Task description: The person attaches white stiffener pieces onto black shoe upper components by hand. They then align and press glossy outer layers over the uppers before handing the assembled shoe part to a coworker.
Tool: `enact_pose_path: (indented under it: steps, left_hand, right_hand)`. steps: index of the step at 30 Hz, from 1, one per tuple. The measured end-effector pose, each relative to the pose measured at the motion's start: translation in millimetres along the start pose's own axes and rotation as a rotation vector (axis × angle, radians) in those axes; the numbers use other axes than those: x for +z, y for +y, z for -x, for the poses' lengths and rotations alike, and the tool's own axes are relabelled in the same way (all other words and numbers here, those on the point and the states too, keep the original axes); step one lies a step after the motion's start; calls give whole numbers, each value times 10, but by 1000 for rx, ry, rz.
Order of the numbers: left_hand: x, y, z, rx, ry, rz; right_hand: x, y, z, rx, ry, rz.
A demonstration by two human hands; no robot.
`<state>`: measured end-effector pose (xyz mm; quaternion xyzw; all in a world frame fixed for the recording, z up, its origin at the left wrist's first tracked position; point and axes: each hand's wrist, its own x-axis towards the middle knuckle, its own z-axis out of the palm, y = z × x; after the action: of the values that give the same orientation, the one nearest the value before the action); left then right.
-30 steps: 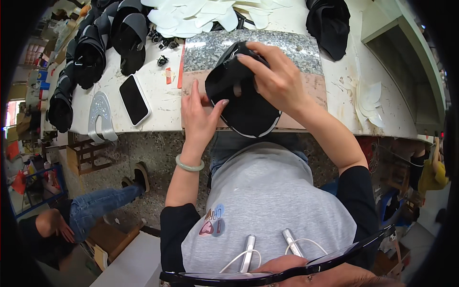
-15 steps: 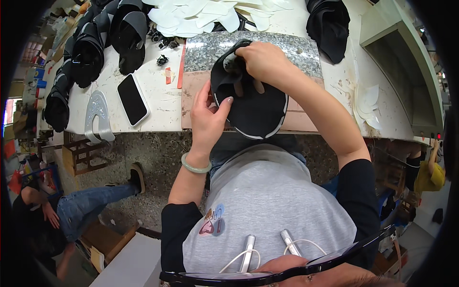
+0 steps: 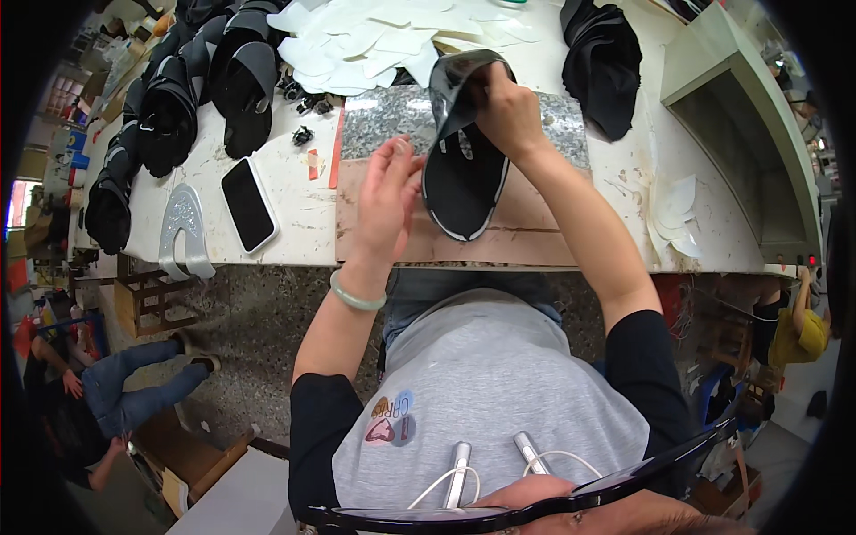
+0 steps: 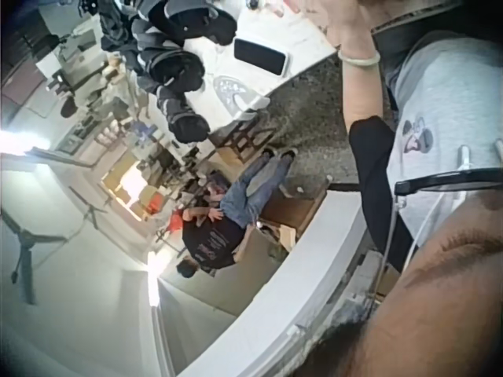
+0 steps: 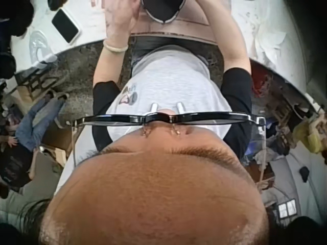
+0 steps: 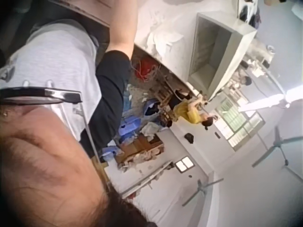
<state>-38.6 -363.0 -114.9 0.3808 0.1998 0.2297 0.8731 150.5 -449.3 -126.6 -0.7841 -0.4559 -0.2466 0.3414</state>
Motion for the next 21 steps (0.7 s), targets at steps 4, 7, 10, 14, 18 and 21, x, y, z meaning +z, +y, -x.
enact_pose_path:
  steps: [4,7,10,14,18,21]
  left_hand:
    - [256,-157,-245,-98,-303,-206]
    - [561,-87,-339,1,-372,-386]
    - [907,54,-368,110,-464,-442]
    - [1103,153,-383,424,-547,-656]
    - [1199,540,-553,404,-733,-760]
    - [1190,746,-637,379,-837,-827]
  right_hand:
    - [-133,186,32,52,192,-122]
    - [-470,6,-107,263,308,-627]
    - [-657,167,-175,136,560,-589]
    - [-928,127,-112,63,641,-522]
    - [-1205,227,-19,-83,598,-161]
    - [-1468,295,332,-190,264,-108]
